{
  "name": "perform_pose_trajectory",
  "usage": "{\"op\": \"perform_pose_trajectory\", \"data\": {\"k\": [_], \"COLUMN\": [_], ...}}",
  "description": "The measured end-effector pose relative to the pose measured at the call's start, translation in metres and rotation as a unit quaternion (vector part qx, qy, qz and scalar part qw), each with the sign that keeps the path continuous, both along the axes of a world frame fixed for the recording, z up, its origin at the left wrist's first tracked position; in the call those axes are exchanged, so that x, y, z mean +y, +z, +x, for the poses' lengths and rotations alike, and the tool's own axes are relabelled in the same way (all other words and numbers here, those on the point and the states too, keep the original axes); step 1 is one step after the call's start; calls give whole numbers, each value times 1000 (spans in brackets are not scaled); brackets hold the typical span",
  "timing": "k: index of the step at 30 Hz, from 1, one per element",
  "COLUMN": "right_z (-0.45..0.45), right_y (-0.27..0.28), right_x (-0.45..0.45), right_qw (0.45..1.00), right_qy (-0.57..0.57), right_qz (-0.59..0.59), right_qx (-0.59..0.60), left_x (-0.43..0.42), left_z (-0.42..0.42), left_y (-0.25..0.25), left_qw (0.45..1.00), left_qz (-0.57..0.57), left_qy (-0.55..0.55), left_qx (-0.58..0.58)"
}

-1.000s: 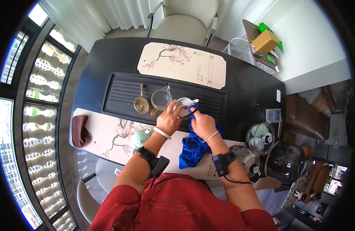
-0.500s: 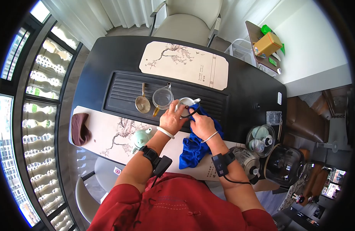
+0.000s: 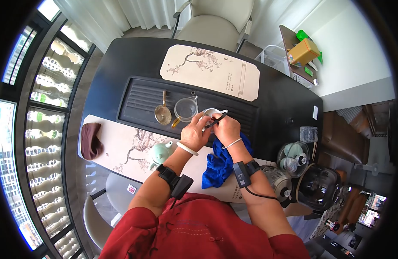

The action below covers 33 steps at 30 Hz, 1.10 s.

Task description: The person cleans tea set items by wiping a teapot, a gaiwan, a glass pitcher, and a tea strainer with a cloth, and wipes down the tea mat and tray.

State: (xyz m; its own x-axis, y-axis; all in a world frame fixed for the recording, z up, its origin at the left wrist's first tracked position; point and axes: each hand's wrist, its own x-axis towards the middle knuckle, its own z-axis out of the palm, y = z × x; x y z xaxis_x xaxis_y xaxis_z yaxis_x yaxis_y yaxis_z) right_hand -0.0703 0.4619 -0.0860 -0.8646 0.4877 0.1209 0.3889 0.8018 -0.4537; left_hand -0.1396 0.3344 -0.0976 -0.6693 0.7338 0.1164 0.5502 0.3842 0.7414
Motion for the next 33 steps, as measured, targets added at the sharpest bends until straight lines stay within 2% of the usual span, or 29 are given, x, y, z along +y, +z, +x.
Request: {"op": "perform_pose_trajectory", "data": {"k": [5,7,8,10,12,14,15,16,17,19,20,22,23,24,26,28,30,32,33], "right_z": [0,5,9,19,31,44,51,55,60,67,74,83,89,93,100,107,113,114,112], "right_y": [-3,1,1,3,9,14,14,16,20,22,28,22,12,6,6,-12,-37,-40,-25], "right_x": [0,0,0,-1,-3,-6,-8,-14,-20,-27,-29,-29,-24,-16,-13,-21,-18,-17,-21], "right_qw": [1000,989,989,974,973,964,963,962,958,957,958,920,904,922,988,998,999,944,896], "right_qy": [8,8,9,-9,-15,-33,-22,-24,-1,65,83,-12,-69,-84,-14,40,-1,-85,-101], "right_qz": [1,-46,-45,-135,-141,-203,-212,-214,-228,-221,-250,-365,-383,-333,-143,-43,-46,-293,-399], "right_qx": [27,140,140,183,183,170,165,165,173,177,116,144,175,178,52,-20,-7,124,165], "left_x": [0,0,0,-1,-8,-22,-29,-35,-37,-39,-39,-44,-47,-50,-58,-63,-68,-71,-73], "left_z": [-3,-3,-2,-1,5,11,15,19,21,38,42,46,47,48,50,53,54,55,56], "left_y": [-6,-4,-3,3,17,-2,-12,-21,2,-2,-4,-6,-5,-6,-6,-8,-12,-17,-21], "left_qw": [998,995,995,994,985,980,927,831,793,733,699,681,663,664,643,644,669,674,711], "left_qz": [60,81,88,95,1,1,55,105,101,171,201,202,204,202,233,234,218,212,178], "left_qy": [28,41,42,44,110,99,50,1,-48,-45,-52,-36,-20,-19,-2,11,37,49,53], "left_qx": [19,33,23,13,-130,-172,-367,-546,-598,-657,-684,-703,-720,-720,-730,-728,-710,-706,-678]}}
